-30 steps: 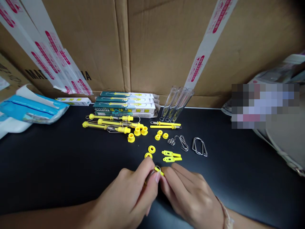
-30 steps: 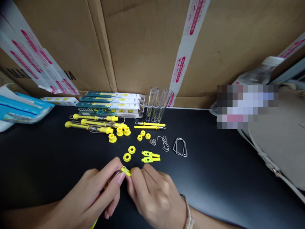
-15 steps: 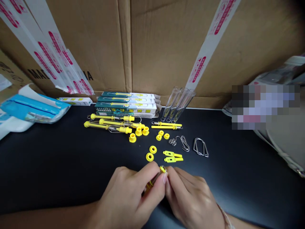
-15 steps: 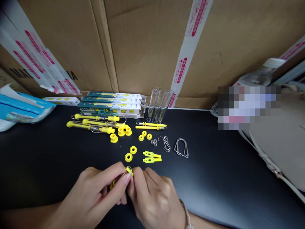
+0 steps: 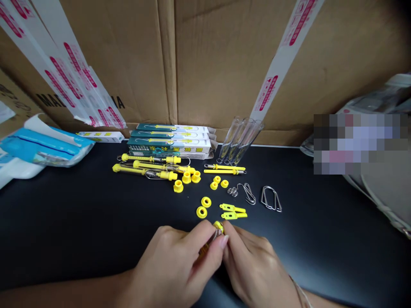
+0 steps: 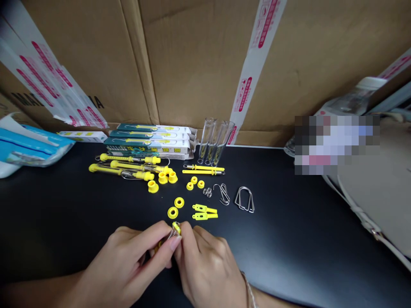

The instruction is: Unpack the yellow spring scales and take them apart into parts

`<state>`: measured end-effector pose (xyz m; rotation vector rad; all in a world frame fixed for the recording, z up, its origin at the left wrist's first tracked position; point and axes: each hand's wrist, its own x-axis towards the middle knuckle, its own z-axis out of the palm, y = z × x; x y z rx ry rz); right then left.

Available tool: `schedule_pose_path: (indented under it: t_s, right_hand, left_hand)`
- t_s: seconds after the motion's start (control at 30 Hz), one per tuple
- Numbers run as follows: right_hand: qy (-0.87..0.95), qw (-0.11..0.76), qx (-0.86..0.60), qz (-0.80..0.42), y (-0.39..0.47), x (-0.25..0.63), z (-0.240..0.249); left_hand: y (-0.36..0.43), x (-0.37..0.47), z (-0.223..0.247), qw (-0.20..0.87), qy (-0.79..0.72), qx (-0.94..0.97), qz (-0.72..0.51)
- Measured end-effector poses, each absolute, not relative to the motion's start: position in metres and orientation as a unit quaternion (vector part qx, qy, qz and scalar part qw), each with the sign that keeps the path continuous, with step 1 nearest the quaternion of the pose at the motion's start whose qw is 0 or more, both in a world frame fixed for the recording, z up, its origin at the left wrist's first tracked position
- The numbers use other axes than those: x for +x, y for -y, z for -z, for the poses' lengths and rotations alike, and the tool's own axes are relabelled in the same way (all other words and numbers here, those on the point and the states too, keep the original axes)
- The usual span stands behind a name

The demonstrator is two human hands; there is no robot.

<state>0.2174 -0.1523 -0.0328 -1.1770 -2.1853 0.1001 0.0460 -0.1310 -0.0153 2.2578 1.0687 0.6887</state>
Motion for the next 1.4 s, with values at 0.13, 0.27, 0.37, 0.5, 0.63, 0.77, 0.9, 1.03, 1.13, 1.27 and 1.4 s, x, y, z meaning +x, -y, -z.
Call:
schedule_pose_path:
  t_s: [0.13, 0.27, 0.37, 0.5, 0.63, 0.77, 0.9, 1.03, 1.13, 1.27, 1.4]
  right_hand:
    - [0.827, 0.326, -0.457, -0.026, 0.152, 0.217, 0.034]
    - [0.827, 0.325, -0.458, -0.019, 0.152, 0.215, 0.034]
    - [0.827, 0.325, -0.458, -0.028, 0.153, 0.214, 0.034]
    - [0.82, 0.331, -0.461, -0.072, 0.156, 0.213, 0.034]
    - [0.811, 0.318, -0.461, -0.169, 0.159, 0.215, 0.03]
    - [0.766, 0.32, -0.496, -0.253, 0.16, 0.217, 0.024]
    - [0.762, 0.348, -0.477, -0.265, 0.158, 0.217, 0.027]
    - [0.788, 0.356, -0.449, -0.225, 0.156, 0.219, 0.03]
    - [0.816, 0.355, -0.424, -0.167, 0.151, 0.221, 0.029]
    - [0.827, 0.343, -0.437, -0.085, 0.144, 0.226, 0.03]
    - [0.834, 0.336, -0.431, -0.078, 0.143, 0.228, 0.03]
  left_hand:
    - [0.133, 0.048, 0.02, 0.293, -0.405, 0.825, -0.263]
    - [0.133, 0.048, 0.02, 0.291, -0.419, 0.817, -0.27]
    - [0.132, 0.048, 0.019, 0.287, -0.417, 0.818, -0.272]
    - [0.131, 0.048, 0.02, 0.292, -0.415, 0.819, -0.268]
    - [0.131, 0.048, 0.021, 0.284, -0.397, 0.827, -0.278]
    - [0.131, 0.047, 0.02, 0.297, -0.39, 0.827, -0.276]
    - [0.13, 0.048, 0.019, 0.315, -0.399, 0.82, -0.262]
    - [0.129, 0.048, 0.017, 0.305, -0.399, 0.821, -0.272]
    - [0.129, 0.047, 0.014, 0.306, -0.393, 0.822, -0.277]
    - [0.128, 0.045, 0.015, 0.381, -0.404, 0.79, -0.259]
    - [0.129, 0.044, 0.02, 0.453, -0.403, 0.758, -0.24]
